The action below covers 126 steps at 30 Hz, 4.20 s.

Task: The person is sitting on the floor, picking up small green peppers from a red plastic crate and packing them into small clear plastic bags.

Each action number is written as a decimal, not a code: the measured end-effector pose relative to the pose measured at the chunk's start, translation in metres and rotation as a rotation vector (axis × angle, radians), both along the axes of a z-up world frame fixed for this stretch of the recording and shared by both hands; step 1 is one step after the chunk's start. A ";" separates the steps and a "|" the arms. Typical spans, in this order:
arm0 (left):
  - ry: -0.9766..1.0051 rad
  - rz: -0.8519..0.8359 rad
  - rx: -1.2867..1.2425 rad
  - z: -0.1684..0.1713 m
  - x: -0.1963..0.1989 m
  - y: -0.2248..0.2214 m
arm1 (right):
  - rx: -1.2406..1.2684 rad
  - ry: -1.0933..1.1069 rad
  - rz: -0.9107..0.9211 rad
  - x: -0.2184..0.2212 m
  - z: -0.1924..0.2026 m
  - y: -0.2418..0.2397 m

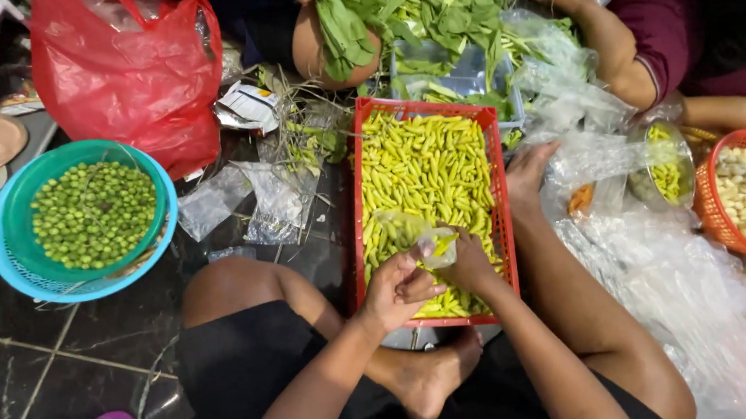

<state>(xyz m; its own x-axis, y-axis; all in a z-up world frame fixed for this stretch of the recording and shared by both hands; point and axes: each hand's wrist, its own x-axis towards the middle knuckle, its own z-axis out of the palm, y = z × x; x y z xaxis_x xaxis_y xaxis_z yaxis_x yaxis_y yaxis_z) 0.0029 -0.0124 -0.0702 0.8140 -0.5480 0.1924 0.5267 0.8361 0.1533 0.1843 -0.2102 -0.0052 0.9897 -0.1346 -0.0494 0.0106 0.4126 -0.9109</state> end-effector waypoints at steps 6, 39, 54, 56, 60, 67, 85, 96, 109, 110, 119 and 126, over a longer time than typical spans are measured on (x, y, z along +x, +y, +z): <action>0.005 0.004 0.006 -0.006 0.003 -0.005 | 0.055 0.091 -0.086 -0.007 0.022 0.016; -0.030 0.013 -0.046 -0.004 -0.001 -0.002 | -1.312 -0.176 0.543 -0.140 0.129 0.054; 0.040 0.006 -0.076 0.018 -0.001 -0.006 | -0.979 0.109 0.535 -0.150 0.102 0.045; 0.064 0.004 -0.054 0.001 0.000 -0.008 | -0.981 0.128 0.533 -0.152 0.101 0.047; 0.089 -0.023 -0.054 0.016 -0.007 -0.009 | -1.160 0.109 0.557 -0.150 0.072 0.044; 0.086 -0.022 -0.036 0.021 -0.006 -0.004 | -1.038 0.057 0.635 -0.151 0.103 0.057; 0.171 -0.073 -0.119 0.076 -0.006 0.021 | -0.666 0.209 0.510 -0.145 0.055 0.049; -0.011 -0.069 -0.172 0.015 -0.005 0.004 | -0.891 0.016 0.465 -0.133 0.101 0.049; -0.136 -0.032 -0.108 -0.005 -0.007 -0.003 | -1.275 -0.108 0.437 -0.003 -0.028 -0.002; -0.142 -0.024 -0.097 -0.006 -0.008 -0.003 | -1.464 -0.171 0.460 0.010 -0.050 -0.008; -0.182 -0.049 -0.063 0.003 -0.003 0.004 | -1.815 0.092 0.394 0.063 -0.054 0.054; -0.184 -0.054 -0.020 0.032 -0.001 0.013 | -2.046 -0.419 0.127 0.011 -0.113 0.037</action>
